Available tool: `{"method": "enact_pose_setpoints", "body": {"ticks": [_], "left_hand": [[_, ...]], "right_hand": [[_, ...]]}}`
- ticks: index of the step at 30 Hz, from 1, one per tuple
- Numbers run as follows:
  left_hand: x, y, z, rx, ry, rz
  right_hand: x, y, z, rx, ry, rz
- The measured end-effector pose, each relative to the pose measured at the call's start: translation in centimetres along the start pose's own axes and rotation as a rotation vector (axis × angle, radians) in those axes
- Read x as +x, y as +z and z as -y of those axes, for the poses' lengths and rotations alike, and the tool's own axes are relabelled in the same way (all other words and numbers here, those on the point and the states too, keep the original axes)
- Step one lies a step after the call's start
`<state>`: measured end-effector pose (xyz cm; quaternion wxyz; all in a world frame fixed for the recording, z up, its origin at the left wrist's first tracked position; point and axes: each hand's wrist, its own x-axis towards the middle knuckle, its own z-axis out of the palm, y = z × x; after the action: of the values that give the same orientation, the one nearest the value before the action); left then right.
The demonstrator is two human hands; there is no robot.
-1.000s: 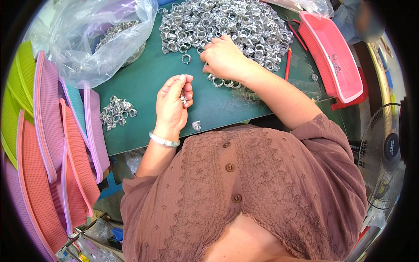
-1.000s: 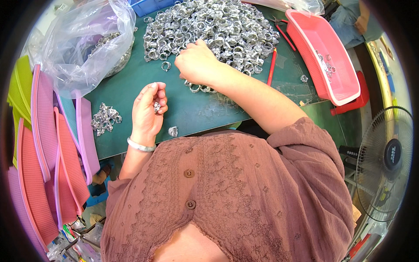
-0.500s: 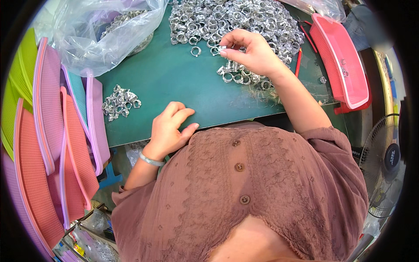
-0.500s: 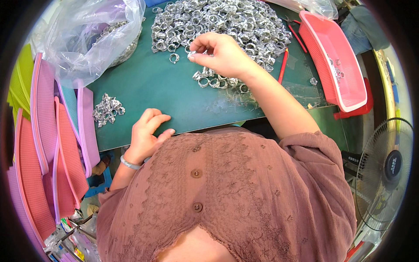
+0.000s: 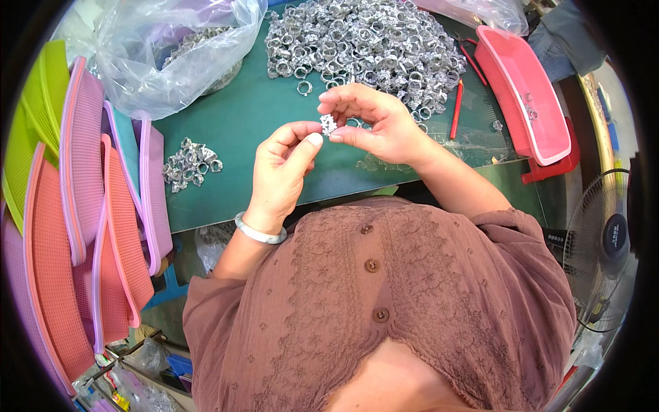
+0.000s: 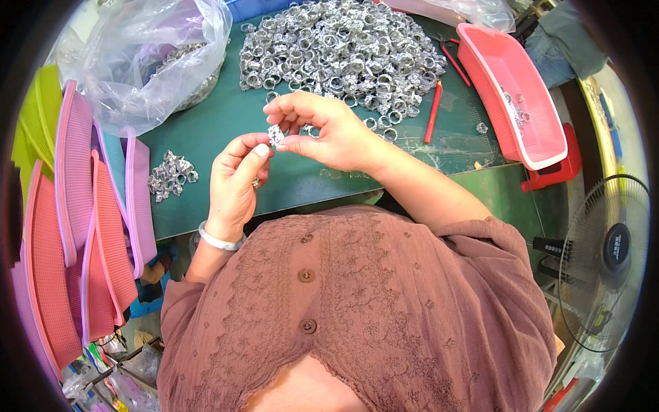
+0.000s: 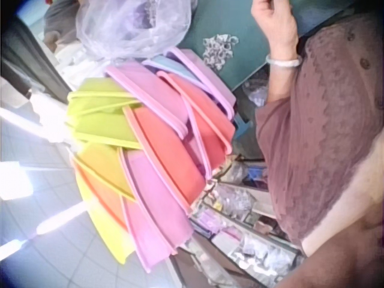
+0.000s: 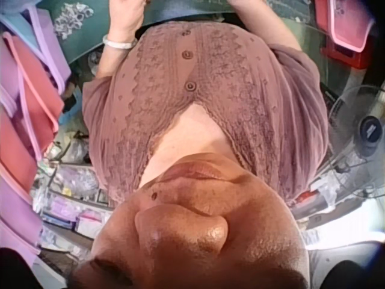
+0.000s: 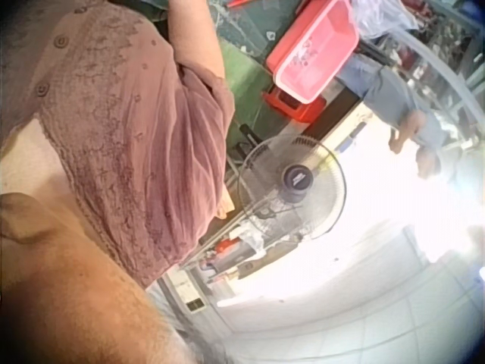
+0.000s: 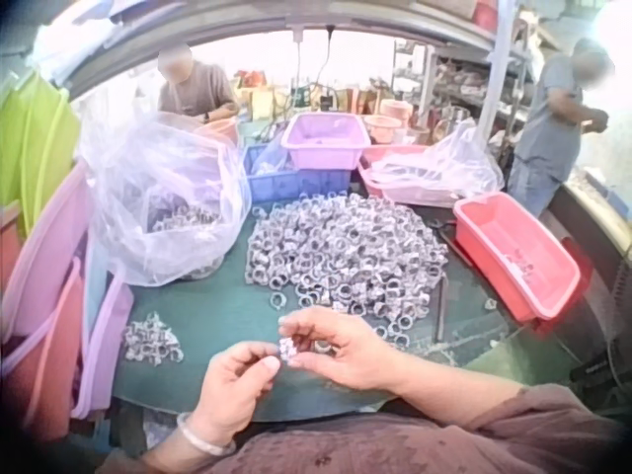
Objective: The person picks up small metal components by hand and applies a substance to them using a thin brush.
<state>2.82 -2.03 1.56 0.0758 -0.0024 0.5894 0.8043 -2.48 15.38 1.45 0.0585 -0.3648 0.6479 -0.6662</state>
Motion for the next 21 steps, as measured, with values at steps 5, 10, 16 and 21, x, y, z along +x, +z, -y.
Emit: {"method": "enact_pose_setpoints", "body": {"ticks": [5, 10, 16, 21], "left_hand": [[0.0, 0.4, 0.4, -0.009, -0.004, 0.037], [-0.1, 0.5, 0.4, 0.000, 0.009, 0.049], [0.0, 0.6, 0.5, 0.016, 0.030, 0.053], [0.1, 0.8, 0.6, 0.054, 0.049, 0.048]], "right_hand": [[-0.6, 0.4, -0.1, -0.040, 0.002, -0.061], [-1.0, 0.2, -0.2, -0.015, 0.005, 0.005], [-1.2, 0.3, -0.2, 0.015, 0.041, -0.022], [-1.5, 0.2, -0.4, 0.037, 0.066, -0.048]]}}
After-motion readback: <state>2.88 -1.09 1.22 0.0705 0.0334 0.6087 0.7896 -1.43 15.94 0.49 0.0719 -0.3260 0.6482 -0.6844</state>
